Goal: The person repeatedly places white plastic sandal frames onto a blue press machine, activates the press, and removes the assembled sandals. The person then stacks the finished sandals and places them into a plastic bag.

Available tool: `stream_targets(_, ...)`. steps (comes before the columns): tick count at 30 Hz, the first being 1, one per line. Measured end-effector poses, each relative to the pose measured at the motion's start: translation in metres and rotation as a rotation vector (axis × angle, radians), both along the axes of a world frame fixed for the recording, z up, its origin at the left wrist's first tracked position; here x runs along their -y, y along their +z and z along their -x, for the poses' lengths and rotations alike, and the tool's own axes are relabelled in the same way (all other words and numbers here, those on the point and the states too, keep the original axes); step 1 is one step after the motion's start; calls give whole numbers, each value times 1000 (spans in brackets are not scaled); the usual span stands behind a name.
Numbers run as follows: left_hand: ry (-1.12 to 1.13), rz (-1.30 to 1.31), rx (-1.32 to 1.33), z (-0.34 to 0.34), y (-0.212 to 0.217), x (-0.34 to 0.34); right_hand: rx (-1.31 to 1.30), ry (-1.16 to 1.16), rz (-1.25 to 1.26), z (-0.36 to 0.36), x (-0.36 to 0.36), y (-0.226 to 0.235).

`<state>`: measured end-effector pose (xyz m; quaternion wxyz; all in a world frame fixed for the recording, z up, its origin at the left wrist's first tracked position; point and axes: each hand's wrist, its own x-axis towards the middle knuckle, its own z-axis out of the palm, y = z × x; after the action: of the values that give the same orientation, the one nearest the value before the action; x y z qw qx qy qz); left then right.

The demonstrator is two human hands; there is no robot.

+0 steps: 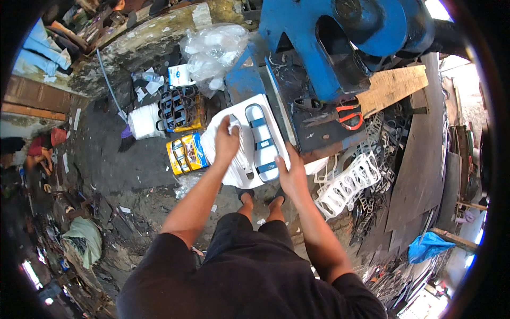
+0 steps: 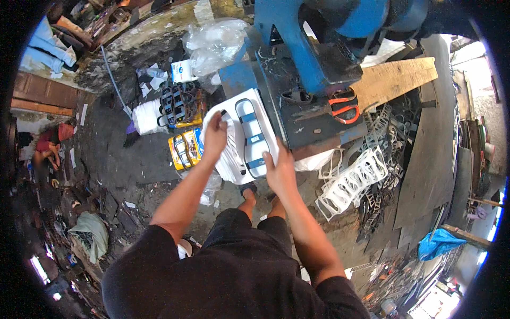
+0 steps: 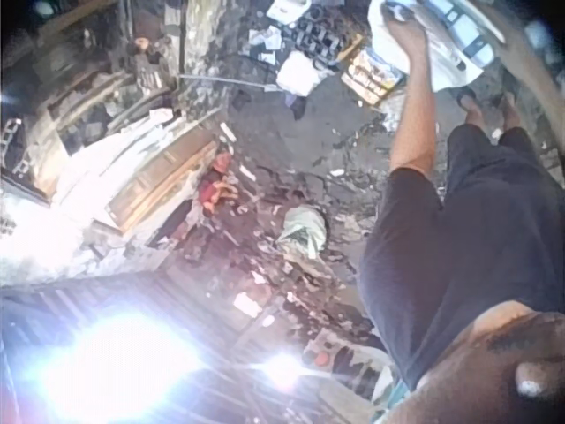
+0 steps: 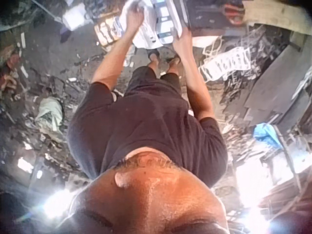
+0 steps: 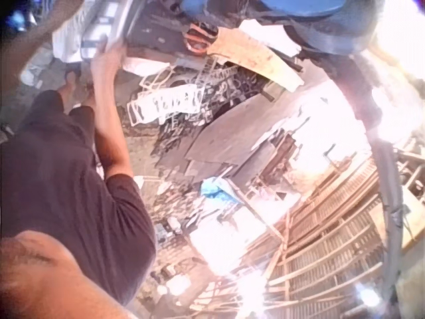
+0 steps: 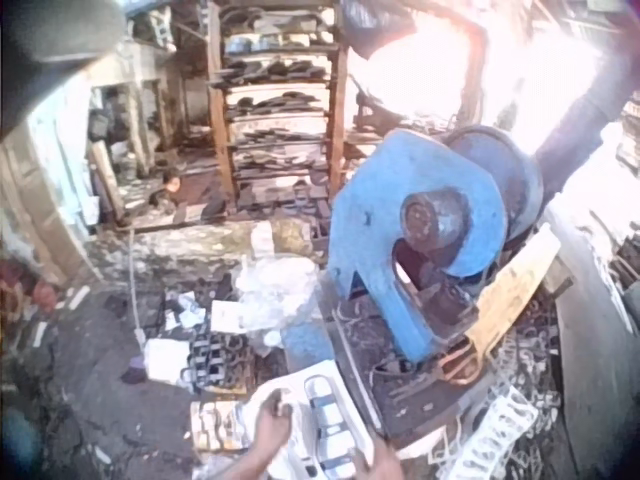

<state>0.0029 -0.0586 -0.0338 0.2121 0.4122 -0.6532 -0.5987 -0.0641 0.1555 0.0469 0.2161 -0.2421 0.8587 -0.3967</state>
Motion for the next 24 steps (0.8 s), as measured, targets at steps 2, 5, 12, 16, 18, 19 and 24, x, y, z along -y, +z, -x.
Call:
stream_targets(2, 9, -161, 112, 3, 2, -37, -1, 21, 49, 12, 32, -3)
stream_targets(5, 18, -382, 35, 24, 36, -47, -152, -39, -22, 46, 75, -43)
stream_targets(12, 2, -438, 115, 33, 43, -48, -11, -93, -175, 69, 99, -53)
stream_targets(16, 24, -330, 91, 38, 10, -49, 3, 68, -290, 77, 114, -38)
stream_targets(18, 12, -242, 123, 44, 11, -53, 32, 100, -296, 82, 110, -39)
stream_targets(19, -21, -213, 203, 43, 12, -52, 34, 72, -264, 81, 107, -39)
stream_targets(24, 31, 393, 280, 20, 37, 0, -324, -36, 84, 11, 57, -3)
